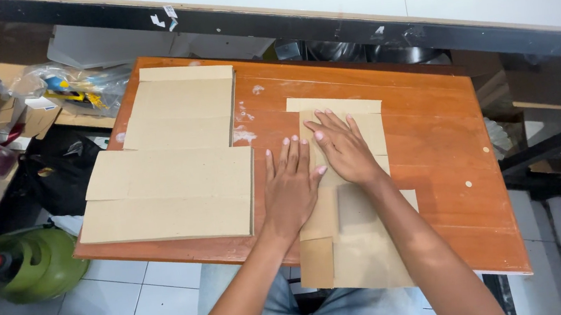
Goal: The person folds a flat cardboard sheet along its pre-scored lines to assemble a small box on a wooden table.
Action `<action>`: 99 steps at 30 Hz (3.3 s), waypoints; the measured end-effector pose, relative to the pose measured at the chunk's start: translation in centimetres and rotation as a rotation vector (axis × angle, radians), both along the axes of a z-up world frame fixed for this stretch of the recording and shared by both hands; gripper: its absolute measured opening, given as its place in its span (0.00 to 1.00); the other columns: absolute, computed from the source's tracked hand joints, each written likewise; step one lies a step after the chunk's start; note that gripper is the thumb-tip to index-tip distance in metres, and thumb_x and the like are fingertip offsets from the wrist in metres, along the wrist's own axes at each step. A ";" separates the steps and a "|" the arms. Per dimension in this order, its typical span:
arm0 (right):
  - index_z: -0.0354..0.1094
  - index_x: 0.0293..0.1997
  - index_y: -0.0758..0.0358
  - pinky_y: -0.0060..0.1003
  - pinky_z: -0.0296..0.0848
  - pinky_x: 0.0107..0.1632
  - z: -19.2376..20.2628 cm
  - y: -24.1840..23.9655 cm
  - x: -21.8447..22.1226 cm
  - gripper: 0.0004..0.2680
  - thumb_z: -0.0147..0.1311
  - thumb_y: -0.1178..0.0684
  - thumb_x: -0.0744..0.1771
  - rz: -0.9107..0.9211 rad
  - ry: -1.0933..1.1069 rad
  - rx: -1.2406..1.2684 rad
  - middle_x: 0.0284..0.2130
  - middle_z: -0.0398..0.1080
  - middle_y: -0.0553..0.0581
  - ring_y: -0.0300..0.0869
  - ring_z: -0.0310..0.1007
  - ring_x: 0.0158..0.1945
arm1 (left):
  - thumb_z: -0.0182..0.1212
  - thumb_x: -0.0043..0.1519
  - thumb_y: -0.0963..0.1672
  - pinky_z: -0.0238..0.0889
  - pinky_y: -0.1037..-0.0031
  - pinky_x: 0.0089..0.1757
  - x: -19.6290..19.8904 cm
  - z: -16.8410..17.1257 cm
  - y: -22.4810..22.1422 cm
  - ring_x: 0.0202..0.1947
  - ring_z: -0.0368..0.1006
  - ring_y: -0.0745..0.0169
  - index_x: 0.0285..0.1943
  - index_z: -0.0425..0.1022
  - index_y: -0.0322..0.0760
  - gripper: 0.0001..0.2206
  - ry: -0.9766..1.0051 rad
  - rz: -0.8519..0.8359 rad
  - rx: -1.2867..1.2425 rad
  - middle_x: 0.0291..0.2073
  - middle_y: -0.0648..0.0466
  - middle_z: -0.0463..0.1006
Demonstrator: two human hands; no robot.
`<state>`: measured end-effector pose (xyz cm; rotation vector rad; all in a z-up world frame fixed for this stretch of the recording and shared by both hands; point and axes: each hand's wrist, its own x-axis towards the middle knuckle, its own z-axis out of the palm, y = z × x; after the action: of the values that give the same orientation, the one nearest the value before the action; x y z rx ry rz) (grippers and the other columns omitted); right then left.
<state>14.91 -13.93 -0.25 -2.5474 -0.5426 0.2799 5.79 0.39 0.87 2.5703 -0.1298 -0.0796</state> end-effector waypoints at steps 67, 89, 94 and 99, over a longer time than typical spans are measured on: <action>0.45 0.79 0.54 0.49 0.24 0.78 -1.6 1.1 4.2 0.30 0.49 0.33 0.69 -0.121 -0.098 0.004 0.76 0.50 0.54 0.43 0.39 0.80 | 0.65 0.57 0.41 0.46 0.52 0.65 15.7 -5.6 2.4 0.68 0.50 0.37 0.54 0.70 0.42 0.16 -0.131 0.327 -0.041 0.61 0.43 0.62; 0.54 0.76 0.56 0.51 0.37 0.78 -2.4 0.3 4.6 0.28 0.59 0.40 0.67 -0.119 -0.168 0.108 0.70 0.60 0.59 0.49 0.50 0.76 | 0.61 0.62 0.44 0.57 0.54 0.59 15.8 -2.6 4.1 0.48 0.78 0.50 0.53 0.67 0.41 0.13 0.000 0.249 -0.498 0.37 0.49 0.84; 0.58 0.73 0.57 0.52 0.38 0.78 -2.8 0.3 4.6 0.27 0.59 0.38 0.67 -0.111 -0.167 0.113 0.70 0.61 0.58 0.49 0.51 0.76 | 0.49 0.64 0.38 0.65 0.57 0.56 12.3 -3.8 1.6 0.56 0.77 0.47 0.61 0.72 0.36 0.16 -0.060 0.278 -0.619 0.51 0.42 0.83; 0.56 0.75 0.54 0.56 0.37 0.77 -2.0 0.5 3.7 0.24 0.48 0.38 0.71 -0.039 -0.175 0.079 0.73 0.56 0.58 0.50 0.46 0.78 | 0.58 0.61 0.39 0.54 0.64 0.59 11.0 -5.2 -0.1 0.64 0.64 0.56 0.61 0.68 0.57 0.21 -0.163 0.248 -0.081 0.51 0.61 0.83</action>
<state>18.56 -13.46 -2.20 -2.5164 -0.5563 0.0209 16.76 0.27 -4.35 2.4885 0.1230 0.2241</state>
